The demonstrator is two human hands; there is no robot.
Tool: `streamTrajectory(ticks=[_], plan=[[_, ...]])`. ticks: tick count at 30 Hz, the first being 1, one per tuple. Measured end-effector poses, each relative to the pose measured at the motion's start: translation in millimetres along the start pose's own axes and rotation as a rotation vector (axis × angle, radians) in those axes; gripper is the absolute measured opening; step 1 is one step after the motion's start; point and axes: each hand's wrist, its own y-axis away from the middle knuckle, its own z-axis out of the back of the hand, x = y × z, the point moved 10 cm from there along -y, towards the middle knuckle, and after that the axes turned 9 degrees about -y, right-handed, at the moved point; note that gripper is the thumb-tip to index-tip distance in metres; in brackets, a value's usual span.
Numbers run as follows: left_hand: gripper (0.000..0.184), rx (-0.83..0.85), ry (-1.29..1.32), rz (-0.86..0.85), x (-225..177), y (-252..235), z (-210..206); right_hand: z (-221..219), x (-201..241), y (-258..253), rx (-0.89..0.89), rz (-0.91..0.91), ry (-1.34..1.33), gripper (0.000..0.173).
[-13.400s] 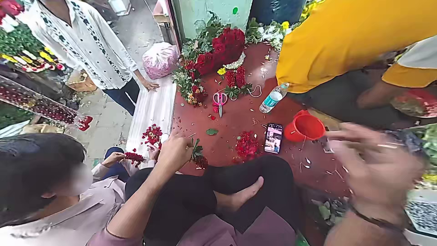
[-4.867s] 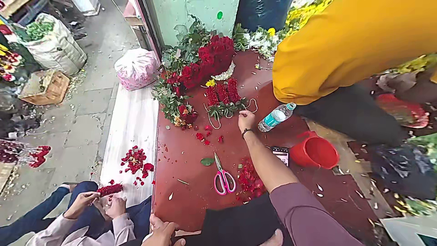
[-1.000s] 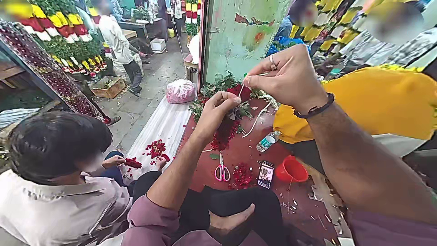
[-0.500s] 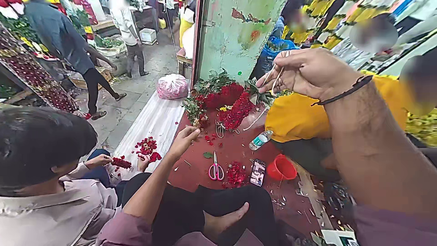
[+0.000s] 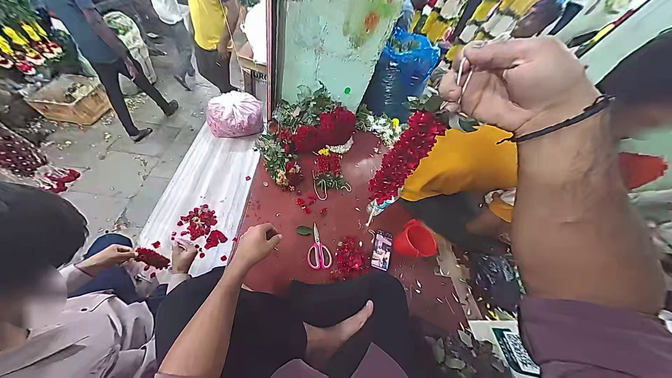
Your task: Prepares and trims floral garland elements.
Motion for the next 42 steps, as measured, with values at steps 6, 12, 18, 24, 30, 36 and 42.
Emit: streamTrajectory(ticks=[6, 12, 18, 24, 30, 36, 42], plan=[[0.032, 0.016, 0.021, 0.055, -12, -2, -11, 18, -54, 7, -0.03, 0.033, 0.354, 0.024], [0.023, -0.048, -0.028, 0.07, -49, -81, -37, 50, -167, 32, -0.277, -0.004, 0.236, 0.017], [0.036, 0.012, -0.046, 0.091, -64, -223, -107, 84, -234, 58, -0.373, 0.144, 0.007, 0.019], [0.058, -0.069, -0.059, 0.378, -60, -332, -141, 111, -249, 61, -0.282, 0.151, -0.015, 0.019], [0.03, -0.108, -0.193, 0.401, -67, -357, -135, 143, -273, 61, -0.297, 0.117, -0.044, 0.021], [0.027, -0.23, 0.037, 0.243, -98, -362, -72, 161, -279, 42, -0.308, 0.045, -0.003, 0.019], [0.018, -0.214, 0.075, 0.015, -203, -322, 52, 150, -221, 32, -0.228, 0.049, 0.04, 0.019]])
